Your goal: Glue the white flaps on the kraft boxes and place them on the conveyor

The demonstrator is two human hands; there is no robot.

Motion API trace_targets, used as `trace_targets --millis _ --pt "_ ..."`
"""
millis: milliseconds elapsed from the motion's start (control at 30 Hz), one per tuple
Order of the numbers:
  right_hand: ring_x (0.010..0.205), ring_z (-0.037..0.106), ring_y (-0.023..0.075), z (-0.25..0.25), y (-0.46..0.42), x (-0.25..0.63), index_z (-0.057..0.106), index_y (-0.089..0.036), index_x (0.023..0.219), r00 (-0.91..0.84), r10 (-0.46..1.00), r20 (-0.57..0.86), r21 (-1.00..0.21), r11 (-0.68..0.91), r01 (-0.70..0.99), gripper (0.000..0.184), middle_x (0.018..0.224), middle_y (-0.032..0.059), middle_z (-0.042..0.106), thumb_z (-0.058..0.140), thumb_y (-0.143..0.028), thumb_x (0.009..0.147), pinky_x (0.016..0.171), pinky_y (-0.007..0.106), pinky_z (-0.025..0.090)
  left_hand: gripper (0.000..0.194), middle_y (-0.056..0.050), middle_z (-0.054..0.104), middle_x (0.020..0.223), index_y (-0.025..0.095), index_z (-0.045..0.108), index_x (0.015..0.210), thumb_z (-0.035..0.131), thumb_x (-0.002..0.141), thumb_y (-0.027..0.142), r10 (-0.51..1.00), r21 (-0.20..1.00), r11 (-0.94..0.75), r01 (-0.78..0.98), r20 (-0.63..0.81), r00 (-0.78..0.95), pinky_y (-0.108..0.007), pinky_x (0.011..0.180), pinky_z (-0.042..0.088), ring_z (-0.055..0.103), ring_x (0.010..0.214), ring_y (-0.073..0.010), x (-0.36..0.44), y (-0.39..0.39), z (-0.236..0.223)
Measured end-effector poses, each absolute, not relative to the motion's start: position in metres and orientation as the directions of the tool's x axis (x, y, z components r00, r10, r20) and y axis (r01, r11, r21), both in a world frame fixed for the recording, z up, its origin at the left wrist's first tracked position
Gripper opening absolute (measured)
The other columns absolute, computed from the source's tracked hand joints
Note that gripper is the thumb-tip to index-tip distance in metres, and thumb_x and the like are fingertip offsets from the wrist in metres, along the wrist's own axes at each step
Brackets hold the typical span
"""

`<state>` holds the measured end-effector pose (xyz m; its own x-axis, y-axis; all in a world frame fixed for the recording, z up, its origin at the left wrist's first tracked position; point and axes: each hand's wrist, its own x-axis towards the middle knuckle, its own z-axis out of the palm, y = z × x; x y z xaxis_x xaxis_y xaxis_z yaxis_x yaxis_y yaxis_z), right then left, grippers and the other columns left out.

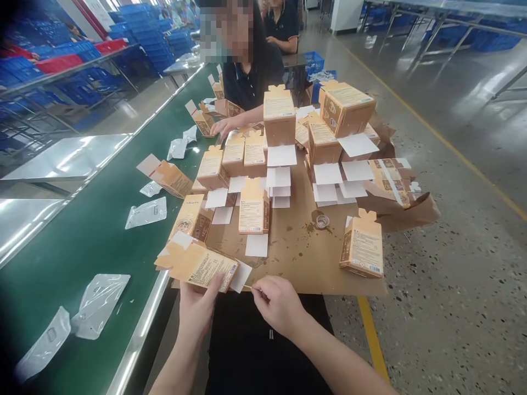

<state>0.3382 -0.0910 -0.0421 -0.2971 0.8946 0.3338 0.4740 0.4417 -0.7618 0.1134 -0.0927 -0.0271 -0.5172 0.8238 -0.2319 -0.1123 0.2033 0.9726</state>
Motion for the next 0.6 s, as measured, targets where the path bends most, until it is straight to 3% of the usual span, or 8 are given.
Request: trace_targets --millis 200,400,600 --pt "0.065 0.067 0.0178 -0.05 -0.085 0.336 0.069 -0.027 0.084 -0.321 0.896 0.306 -0.744 0.435 0.507 0.03 0.073 -0.0022 0.07 0.064 -0.009 0.107 0.067 0.03 0.053 0.09 -0.017 0.086 0.141 0.025 0.069 0.14 0.114 0.073 0.067 0.811 0.984 0.159 -0.075 -0.174 -0.559 -0.064 0.131 0.062 0.084 0.141 -0.0422 0.124 -0.097 -0.028" --pt "0.064 0.073 0.02 -0.03 -0.094 0.357 0.075 -0.031 0.089 -0.196 0.95 0.243 -0.785 0.312 0.535 0.035 0.073 -0.0013 0.075 0.056 -0.022 0.117 0.065 0.031 0.06 0.087 -0.018 0.085 0.139 0.024 0.067 0.139 0.114 0.072 0.056 0.81 0.985 0.164 0.061 -0.098 -0.578 -0.059 0.124 0.068 0.087 0.133 -0.0426 0.135 -0.11 -0.03" --pt "0.057 0.069 0.0225 -0.017 -0.107 0.38 0.079 -0.032 0.086 -0.076 0.982 0.172 -0.884 0.188 0.429 0.036 0.068 0.0012 0.075 0.06 -0.036 0.116 0.057 0.036 0.06 0.083 -0.015 0.085 0.133 0.03 0.069 0.134 0.115 0.068 0.048 0.783 0.953 0.217 0.21 -0.042 -0.62 -0.058 0.118 0.069 0.083 0.137 -0.0452 0.137 -0.12 -0.032"
